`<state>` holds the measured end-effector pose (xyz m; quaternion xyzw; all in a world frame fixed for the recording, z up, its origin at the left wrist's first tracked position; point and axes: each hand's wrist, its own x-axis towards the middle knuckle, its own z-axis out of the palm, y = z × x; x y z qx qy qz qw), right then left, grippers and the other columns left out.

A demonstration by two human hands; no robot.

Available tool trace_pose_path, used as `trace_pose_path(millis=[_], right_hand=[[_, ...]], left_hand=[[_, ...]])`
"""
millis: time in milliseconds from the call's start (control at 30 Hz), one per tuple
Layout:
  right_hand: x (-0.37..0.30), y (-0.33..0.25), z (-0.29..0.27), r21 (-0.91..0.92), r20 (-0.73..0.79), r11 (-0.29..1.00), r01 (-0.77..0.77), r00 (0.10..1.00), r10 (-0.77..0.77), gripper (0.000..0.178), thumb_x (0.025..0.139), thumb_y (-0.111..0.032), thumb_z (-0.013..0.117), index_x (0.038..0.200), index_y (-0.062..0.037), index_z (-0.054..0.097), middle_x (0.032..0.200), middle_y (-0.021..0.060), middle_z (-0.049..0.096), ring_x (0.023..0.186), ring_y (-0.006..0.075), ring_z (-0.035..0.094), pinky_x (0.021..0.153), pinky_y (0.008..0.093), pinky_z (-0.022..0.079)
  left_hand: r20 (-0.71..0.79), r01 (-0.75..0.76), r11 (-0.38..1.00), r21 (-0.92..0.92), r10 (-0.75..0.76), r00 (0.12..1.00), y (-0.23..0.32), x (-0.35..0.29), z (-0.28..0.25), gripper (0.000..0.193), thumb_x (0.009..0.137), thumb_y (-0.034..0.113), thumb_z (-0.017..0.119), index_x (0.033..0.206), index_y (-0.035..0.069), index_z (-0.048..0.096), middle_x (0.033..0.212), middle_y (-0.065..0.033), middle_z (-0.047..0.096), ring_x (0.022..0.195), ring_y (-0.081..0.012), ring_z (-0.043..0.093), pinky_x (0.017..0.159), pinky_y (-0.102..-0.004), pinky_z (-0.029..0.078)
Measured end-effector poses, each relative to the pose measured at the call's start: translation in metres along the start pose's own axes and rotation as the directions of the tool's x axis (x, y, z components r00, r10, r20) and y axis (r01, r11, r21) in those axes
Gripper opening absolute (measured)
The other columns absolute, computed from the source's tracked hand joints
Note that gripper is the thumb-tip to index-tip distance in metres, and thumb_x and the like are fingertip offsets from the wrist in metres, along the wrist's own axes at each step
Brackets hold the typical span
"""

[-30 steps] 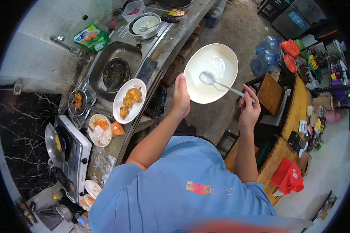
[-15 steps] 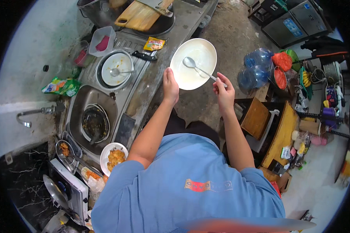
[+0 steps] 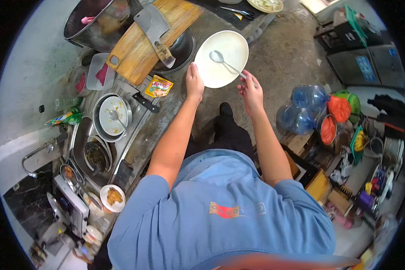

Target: Assembling a meal by organizing glassware, rinsing containers, and using a ladle to transfer broth into a bowl with food.

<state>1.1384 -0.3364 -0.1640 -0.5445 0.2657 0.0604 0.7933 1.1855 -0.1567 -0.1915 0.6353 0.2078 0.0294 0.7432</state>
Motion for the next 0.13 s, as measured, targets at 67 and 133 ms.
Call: trace_pose_path(millis=[67, 133], right_hand=[[0.033, -0.016, 0.005, -0.005, 0.048, 0.999, 0.033, 0.998, -0.033, 0.041, 0.102, -0.032, 0.046, 0.132, -0.0036, 0.051, 0.113, 0.0052, 0.061, 0.084, 0.0104, 0.060, 0.069, 0.0253, 0.048], [0.068, -0.026, 0.001, -0.037, 0.125, 0.999, -0.003, 0.992, 0.008, 0.044, 0.103, -0.032, 0.043, 0.137, -0.0050, 0.047, 0.128, 0.0089, 0.056, 0.099, 0.0168, 0.062, 0.074, 0.0279, 0.049]], left_hand=[[-0.080, 0.007, 0.998, 0.056, -0.002, 0.997, -0.011, 0.019, 0.014, 0.053, 0.104, 0.038, 0.033, 0.130, -0.007, 0.048, 0.130, -0.0183, 0.054, 0.120, -0.0247, 0.052, 0.102, -0.0327, 0.039], [-0.137, 0.017, 0.996, 0.086, -0.005, 0.990, -0.018, 0.030, 0.026, 0.057, 0.103, 0.041, 0.034, 0.135, -0.006, 0.044, 0.136, -0.0211, 0.050, 0.126, -0.0271, 0.049, 0.105, -0.0340, 0.036]])
